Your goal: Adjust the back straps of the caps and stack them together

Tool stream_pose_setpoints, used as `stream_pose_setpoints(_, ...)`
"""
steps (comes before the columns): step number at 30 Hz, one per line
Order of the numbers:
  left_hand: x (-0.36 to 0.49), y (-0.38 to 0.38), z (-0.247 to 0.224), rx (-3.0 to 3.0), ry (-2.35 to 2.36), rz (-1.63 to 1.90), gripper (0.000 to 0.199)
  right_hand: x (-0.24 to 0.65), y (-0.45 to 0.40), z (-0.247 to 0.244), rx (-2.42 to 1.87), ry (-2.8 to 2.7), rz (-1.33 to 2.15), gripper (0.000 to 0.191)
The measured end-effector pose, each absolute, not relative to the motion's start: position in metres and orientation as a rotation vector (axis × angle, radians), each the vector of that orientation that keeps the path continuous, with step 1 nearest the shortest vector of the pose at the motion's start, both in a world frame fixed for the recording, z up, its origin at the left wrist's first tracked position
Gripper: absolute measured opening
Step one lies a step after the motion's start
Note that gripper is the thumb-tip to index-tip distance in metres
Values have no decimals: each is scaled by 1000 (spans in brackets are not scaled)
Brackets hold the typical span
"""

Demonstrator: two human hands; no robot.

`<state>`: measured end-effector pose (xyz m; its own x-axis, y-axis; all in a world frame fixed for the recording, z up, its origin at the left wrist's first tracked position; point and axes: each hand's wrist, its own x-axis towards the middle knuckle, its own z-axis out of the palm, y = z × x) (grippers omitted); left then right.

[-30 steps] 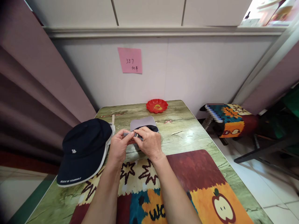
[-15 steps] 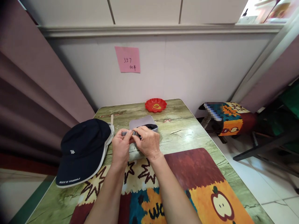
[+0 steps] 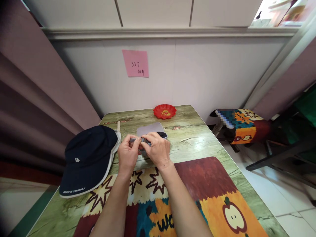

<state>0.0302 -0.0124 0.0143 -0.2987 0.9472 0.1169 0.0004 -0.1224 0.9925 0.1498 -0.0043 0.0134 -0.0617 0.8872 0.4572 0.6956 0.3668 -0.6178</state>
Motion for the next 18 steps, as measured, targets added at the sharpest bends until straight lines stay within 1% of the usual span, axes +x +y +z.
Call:
stream_pose_setpoints(6,21,-9,16,1025,1186,1302,34,157,-2,15,-1343,-1868,362,20)
stream_pose_setpoints(12,13,-11,20,983,1083,1159,37,162,0,20,-1265,-1848,460,16)
stream_pose_setpoints(18,3,-11,21,1033,1064,1169,35,161,-3,22,-1198,-1848,521,16)
